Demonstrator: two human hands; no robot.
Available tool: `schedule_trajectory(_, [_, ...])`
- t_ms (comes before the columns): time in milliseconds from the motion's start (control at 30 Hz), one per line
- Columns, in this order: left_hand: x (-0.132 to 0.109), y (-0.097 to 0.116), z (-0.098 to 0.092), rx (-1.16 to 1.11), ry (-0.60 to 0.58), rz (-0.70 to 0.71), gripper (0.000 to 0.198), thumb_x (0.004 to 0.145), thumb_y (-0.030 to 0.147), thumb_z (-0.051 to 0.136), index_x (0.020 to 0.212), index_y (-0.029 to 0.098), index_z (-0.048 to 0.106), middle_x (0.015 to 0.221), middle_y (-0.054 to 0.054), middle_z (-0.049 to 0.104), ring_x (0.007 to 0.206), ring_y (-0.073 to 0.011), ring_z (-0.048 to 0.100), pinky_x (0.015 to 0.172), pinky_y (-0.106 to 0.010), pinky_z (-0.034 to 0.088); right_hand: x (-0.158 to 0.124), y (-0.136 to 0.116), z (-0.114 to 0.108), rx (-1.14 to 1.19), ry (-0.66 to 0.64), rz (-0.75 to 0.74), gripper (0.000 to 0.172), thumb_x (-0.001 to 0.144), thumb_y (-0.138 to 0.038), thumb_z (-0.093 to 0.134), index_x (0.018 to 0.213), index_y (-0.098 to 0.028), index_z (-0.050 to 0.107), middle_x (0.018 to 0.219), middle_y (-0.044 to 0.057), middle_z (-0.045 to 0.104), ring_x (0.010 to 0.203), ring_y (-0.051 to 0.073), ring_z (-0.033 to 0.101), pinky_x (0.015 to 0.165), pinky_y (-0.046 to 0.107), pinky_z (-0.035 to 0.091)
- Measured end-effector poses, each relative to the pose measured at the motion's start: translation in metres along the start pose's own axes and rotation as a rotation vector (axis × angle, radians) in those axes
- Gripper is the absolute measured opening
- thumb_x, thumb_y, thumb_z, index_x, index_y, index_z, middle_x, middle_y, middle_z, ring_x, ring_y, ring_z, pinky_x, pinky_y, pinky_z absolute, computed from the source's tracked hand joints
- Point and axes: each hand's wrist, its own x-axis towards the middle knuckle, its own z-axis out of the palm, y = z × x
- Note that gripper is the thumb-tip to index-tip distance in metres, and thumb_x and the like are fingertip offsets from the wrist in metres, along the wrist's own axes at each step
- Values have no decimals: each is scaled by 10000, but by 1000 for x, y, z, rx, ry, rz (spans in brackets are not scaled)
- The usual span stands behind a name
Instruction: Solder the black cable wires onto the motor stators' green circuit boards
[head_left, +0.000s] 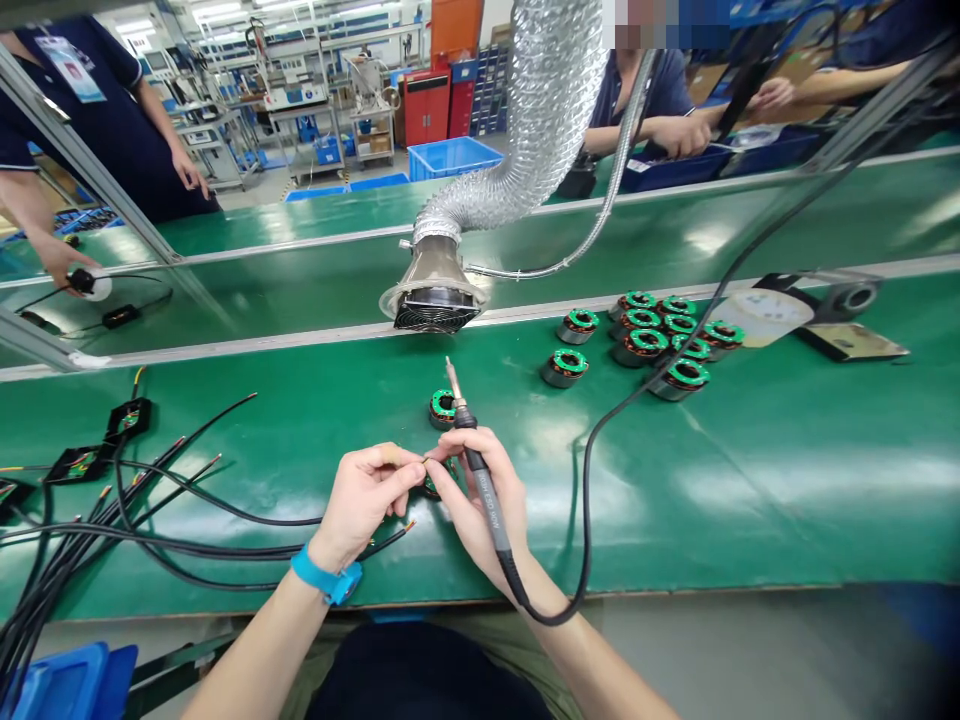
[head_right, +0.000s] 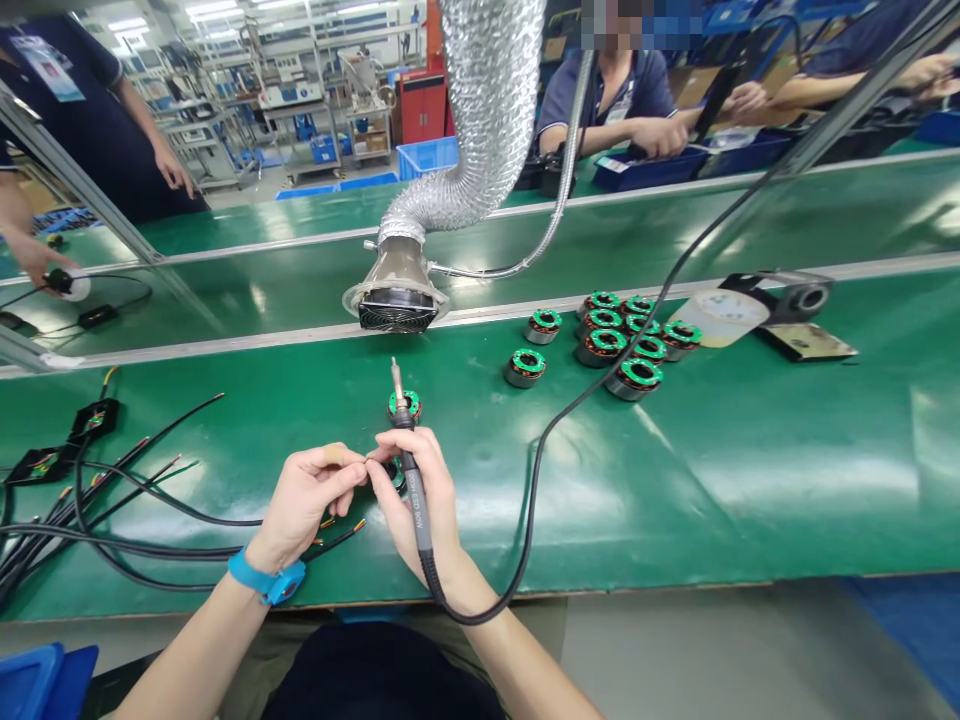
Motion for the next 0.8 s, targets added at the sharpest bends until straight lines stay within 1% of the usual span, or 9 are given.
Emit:
schedule_trajectory(100, [-1,-1,1,-38,25,17,345,721,446,932,811,143,794,662,-13,653,435,-37,450,427,-173,299,-5,-2,7,-74,77,-8,163,981,-161,664,1109,-240,600,951,19,570,849,181,629,796,329,549])
schedule_trajectory(200, [0,-1,2,-84,44,8,368,696,462,941,802,143,791,676,-12,659,432,-28,403,422,-177,272,-11,-5,15,-155,153,-82,141,986,-135,660,1029,-243,580,922,15,562,830,185,604,747,325,528])
schedule_trajectory(300, [0,-1,1,-115,60,-16,373,678,459,950,799,143,790,695,-12,664,445,-22,366,426,-177,262,-15,-7,19,-244,144,-190,170,998,-106,635,1065,-257,595,946,23,579,862,194,608,771,342,532])
schedule_trajectory(367, [1,-1,0,-103,68,9,364,677,444,954,797,144,786,707,-15,663,498,-43,431,468,-178,336,-14,-9,17,-270,122,-191,192,992,-114,638,1110,-260,600,966,28,593,885,199,616,793,348,542])
schedule_trajectory(467, [-1,-1,1,5,29,107,320,728,427,923,795,152,774,762,-33,665,665,-113,601,631,-216,496,-10,-10,7,-236,101,-117,210,983,-133,653,1149,-248,595,980,26,591,891,193,625,819,335,544])
schedule_trajectory(533, [-5,-2,2,150,-3,187,255,812,404,858,801,165,770,810,-41,656,714,-134,631,664,-233,510,-7,-11,-3,-210,50,-89,218,987,-124,644,1161,-245,596,982,18,576,876,179,625,826,316,534])
schedule_trajectory(633, [-14,-2,2,486,-76,352,156,942,327,734,867,199,782,828,-42,639,713,-136,601,645,-243,466,-5,-16,-22,-215,-102,-63,234,979,-85,610,1142,-253,600,960,3,554,846,162,605,797,280,508])
schedule_trajectory(733, [-22,-1,0,763,-265,505,163,1019,250,629,967,214,780,874,-58,672,795,-164,623,725,-276,465,-10,-26,-40,-227,-291,-39,265,971,-50,560,1134,-255,598,939,-5,534,840,149,587,794,255,488])
schedule_trajectory(800, [-25,2,-2,841,-401,521,197,1043,242,591,986,202,776,927,-75,697,851,-181,652,765,-289,474,-13,-34,-48,-231,-393,-29,276,983,-40,528,1141,-256,593,936,-7,521,838,140,577,794,241,479])
